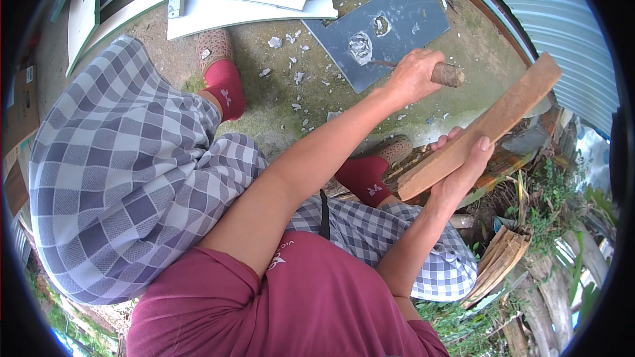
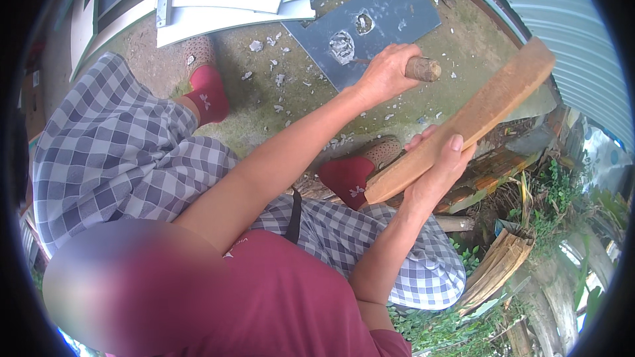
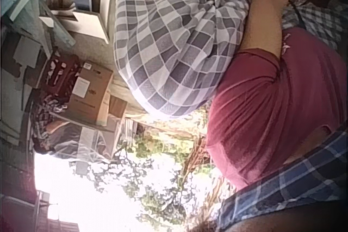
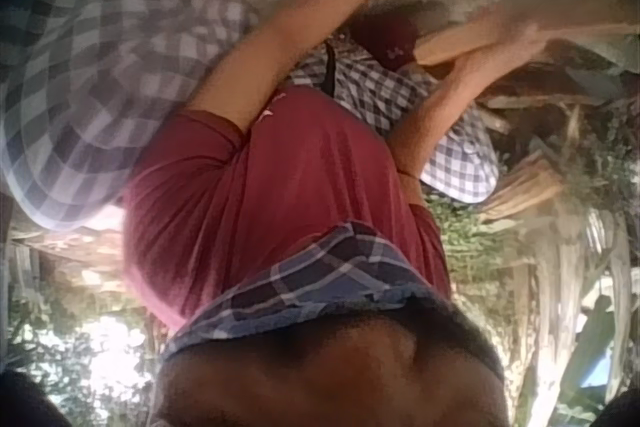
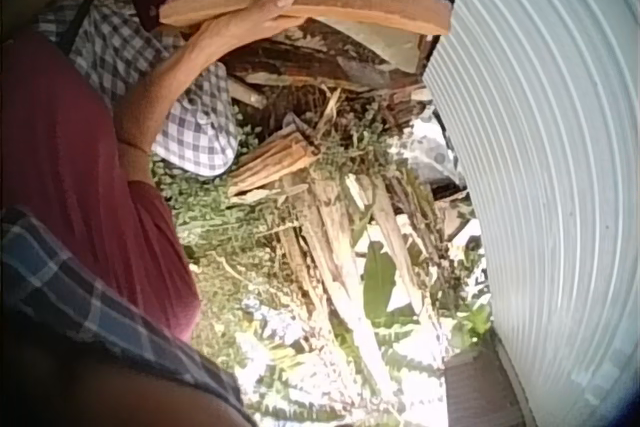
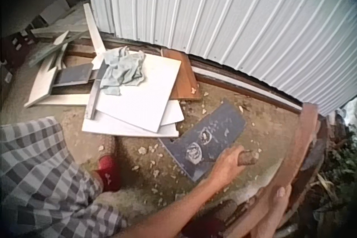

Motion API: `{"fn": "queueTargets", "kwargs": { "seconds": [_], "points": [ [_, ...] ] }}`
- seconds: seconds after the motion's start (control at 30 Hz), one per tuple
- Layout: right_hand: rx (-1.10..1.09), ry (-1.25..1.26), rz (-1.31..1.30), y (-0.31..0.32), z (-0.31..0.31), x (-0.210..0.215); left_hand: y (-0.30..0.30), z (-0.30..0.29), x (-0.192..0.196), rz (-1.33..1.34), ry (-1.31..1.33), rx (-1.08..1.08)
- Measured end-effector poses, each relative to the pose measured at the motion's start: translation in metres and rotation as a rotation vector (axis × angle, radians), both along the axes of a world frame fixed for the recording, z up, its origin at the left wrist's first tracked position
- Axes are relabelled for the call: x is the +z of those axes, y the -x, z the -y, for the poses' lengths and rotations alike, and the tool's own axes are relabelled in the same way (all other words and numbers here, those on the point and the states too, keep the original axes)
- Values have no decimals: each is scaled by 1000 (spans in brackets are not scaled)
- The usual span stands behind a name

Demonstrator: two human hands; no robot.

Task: Using a chisel and wooden block to clear circular holes in a grey furniture panel.

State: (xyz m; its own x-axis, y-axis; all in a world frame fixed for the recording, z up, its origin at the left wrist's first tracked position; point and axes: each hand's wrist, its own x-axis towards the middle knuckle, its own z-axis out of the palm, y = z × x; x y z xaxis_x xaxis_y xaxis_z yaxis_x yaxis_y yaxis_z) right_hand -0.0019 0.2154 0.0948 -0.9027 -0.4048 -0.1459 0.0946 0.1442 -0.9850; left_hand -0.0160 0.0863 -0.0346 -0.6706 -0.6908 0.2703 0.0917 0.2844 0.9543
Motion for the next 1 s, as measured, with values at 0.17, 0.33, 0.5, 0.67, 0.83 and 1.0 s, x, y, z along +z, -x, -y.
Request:
{"fn": "queueTargets", "kwargs": {
  "seconds": [0.17, 0.33, 0.5, 0.67, 0.83, 1.0],
  "points": [
    [-71, 87, -115, 4, 1, 16, -2, -4, 8, 39, -48, 51],
    [-72, 88, -106, 3, -2, 16, -1, -7, 2, 37, -34, 42],
    [-116, 67, -57, 4, 0, 12, -1, -6, 0, -4, -5, 56],
    [-72, 46, -83, 3, 4, 11, -1, -3, 2, 19, -29, 52],
    [-90, 29, -83, 2, 5, 9, -1, -2, 1, 18, 0, 38],
    [-84, 28, -89, 2, 4, 7, -1, -1, -1, 5, 1, 32]
  ]
}}
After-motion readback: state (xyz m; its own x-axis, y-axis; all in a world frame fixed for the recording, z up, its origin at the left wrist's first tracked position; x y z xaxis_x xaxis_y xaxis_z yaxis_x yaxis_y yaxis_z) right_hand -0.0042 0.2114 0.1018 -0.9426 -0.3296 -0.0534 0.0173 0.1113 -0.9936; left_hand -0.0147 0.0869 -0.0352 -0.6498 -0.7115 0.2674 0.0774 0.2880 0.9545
